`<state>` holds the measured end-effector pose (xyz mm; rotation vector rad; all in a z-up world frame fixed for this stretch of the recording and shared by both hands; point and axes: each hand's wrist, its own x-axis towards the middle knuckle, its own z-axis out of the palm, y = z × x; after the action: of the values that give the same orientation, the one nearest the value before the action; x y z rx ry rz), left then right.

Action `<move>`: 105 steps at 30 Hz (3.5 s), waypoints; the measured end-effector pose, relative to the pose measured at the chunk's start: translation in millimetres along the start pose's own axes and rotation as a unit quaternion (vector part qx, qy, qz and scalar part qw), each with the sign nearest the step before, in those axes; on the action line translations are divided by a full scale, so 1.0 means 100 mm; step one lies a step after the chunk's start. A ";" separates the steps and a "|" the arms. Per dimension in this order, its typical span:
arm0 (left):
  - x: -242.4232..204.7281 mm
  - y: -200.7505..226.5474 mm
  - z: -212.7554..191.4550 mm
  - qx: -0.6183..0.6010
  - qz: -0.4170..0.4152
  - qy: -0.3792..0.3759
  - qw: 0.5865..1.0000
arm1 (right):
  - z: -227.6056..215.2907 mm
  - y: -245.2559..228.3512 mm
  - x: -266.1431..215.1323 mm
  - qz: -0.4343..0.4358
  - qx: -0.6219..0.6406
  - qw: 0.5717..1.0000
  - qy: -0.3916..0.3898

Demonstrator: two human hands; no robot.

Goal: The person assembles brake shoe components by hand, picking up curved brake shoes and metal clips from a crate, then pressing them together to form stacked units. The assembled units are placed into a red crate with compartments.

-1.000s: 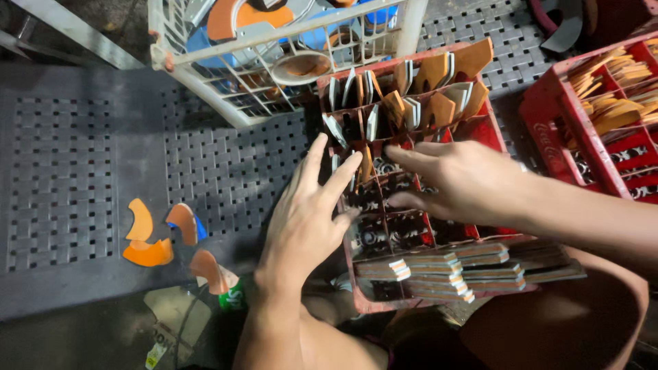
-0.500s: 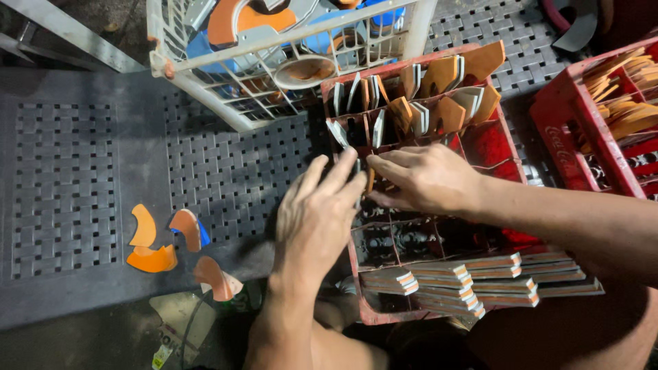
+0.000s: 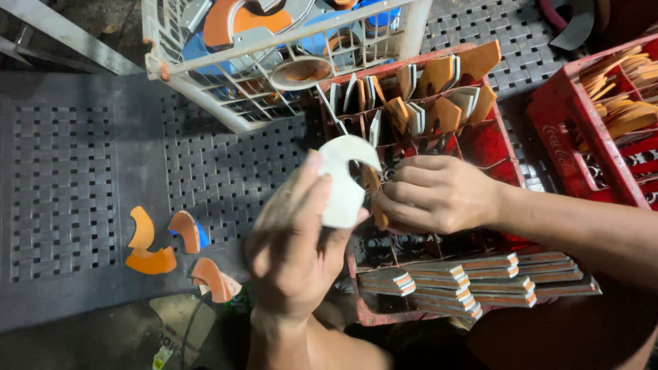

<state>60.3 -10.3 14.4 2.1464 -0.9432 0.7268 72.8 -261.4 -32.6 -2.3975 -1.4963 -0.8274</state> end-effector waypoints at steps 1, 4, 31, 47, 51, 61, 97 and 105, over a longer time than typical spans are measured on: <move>-0.01 0.00 0.00 0.005 -0.005 0.015 1.000 | 0.03 0.00 0.01 0.004 -0.003 1.000 -0.010; -0.04 0.00 0.04 0.031 -0.035 0.044 0.998 | 0.15 0.04 0.05 -0.007 0.042 0.999 -0.016; -0.06 -0.02 0.05 0.031 -0.054 0.134 0.989 | -0.07 -0.01 0.19 -0.158 0.039 0.984 0.066; 0.17 0.49 0.54 -0.250 -0.072 0.012 0.966 | -0.97 -0.13 -0.24 0.391 0.406 0.805 0.186; 0.28 0.62 0.67 -0.247 -0.079 -0.011 0.966 | -0.89 -0.19 -0.34 0.391 0.417 0.796 0.197; 0.35 0.68 0.84 -0.248 -0.089 -0.051 0.963 | -0.90 -0.12 -0.50 0.390 0.421 0.801 0.171; 0.31 0.47 1.12 -0.575 -0.445 -0.268 0.632 | -0.71 0.21 -0.52 0.346 0.275 0.889 0.120; 0.34 0.45 1.05 -0.608 -0.439 -0.271 0.603 | -0.65 0.14 -0.52 0.393 0.356 0.831 0.168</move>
<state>67.3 -127.2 -10.6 1.1587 -0.2587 -0.9335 44.7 -336.2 -5.5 -1.8572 -0.4338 -0.3527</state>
